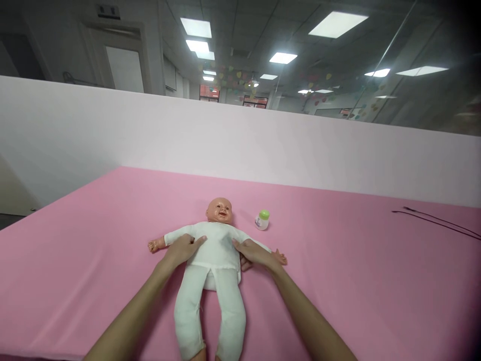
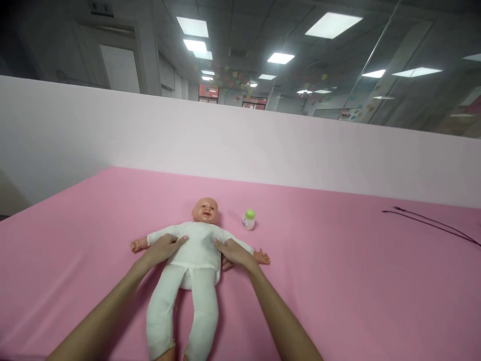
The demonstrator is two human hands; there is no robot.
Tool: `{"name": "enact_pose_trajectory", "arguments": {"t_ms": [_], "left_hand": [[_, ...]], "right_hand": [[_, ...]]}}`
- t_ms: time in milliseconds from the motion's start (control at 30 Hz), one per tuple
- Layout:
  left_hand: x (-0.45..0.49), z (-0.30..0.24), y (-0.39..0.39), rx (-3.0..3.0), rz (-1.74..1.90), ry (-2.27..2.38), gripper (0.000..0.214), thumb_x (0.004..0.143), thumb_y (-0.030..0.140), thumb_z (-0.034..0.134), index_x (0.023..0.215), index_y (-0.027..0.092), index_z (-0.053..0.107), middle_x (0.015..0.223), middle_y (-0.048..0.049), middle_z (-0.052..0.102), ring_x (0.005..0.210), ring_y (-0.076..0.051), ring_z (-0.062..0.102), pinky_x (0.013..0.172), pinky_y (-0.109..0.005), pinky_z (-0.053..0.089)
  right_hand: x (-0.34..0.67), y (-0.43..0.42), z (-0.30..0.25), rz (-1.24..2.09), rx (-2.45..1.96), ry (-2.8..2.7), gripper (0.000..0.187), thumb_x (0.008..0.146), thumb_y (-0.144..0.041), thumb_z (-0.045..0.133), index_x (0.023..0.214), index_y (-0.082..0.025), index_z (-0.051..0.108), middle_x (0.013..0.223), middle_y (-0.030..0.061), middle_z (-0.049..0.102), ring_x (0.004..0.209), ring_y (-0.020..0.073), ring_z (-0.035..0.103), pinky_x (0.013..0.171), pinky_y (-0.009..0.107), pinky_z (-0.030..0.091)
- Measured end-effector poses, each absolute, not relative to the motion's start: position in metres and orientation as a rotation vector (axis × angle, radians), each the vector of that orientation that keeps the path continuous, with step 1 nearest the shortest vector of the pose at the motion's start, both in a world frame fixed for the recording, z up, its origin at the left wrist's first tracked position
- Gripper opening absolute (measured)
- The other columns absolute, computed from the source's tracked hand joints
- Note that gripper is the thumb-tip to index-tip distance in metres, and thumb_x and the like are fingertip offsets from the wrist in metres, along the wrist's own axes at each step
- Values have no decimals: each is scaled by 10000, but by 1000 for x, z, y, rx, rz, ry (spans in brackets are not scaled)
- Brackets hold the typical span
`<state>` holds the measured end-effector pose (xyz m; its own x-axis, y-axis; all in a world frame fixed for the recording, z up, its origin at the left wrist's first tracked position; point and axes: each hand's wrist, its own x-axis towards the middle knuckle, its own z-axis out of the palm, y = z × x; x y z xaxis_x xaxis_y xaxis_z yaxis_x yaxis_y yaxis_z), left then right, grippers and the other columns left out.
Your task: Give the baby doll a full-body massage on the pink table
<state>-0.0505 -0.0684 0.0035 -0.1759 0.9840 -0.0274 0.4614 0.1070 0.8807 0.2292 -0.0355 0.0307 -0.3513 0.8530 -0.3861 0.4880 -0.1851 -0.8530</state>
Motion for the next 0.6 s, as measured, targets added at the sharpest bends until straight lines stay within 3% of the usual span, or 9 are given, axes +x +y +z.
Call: {"name": "enact_pose_trajectory", "arguments": {"t_ms": [133,233,300,400,467,600], "left_hand": [[-28,14,-93,1237,1042,1579,455,729,626,758,864,202,663,920,-98,763,882,-324,725,699,-368,554],[-12,28,-123,1091,1260,1373,477,791,560,735,1074,184,658,1120,-117,749,1030,-314,714,805,-370,585],[-3,33,-147,996,1393,1281,497,798,560,732,1124,194,646,1141,-107,744,1075,-319,708,865,-389,592],[4,27,-187,831,1429,1188,596,711,572,814,1164,230,629,1147,-92,752,1095,-360,712,890,-450,604],[5,16,-215,759,1391,1111,667,607,555,892,1152,275,630,1093,-70,772,1048,-381,731,865,-491,613],[-4,-10,-267,669,1315,1013,837,343,625,970,1077,362,667,975,-25,784,1024,-414,730,822,-535,615]], "right_hand": [[210,-72,25,1540,-1198,-1284,332,743,-465,871,871,-208,704,951,63,788,896,243,749,797,344,622],[202,-101,29,1740,-952,-893,476,709,-310,905,1115,-237,669,1189,64,759,1105,254,722,952,376,597],[201,-119,30,1808,-894,-706,505,719,-311,890,1162,-255,653,1147,49,778,1081,265,736,946,401,605],[205,-146,26,1897,-959,-581,458,750,-491,824,1088,-211,693,1019,97,804,1036,321,753,913,447,614],[212,-167,20,1949,-1026,-583,547,657,-579,849,1007,-179,717,943,141,806,1016,362,755,903,468,613],[224,-213,7,1980,-974,-732,779,395,-470,997,1070,-192,724,884,141,800,1003,414,747,872,521,605]]}}
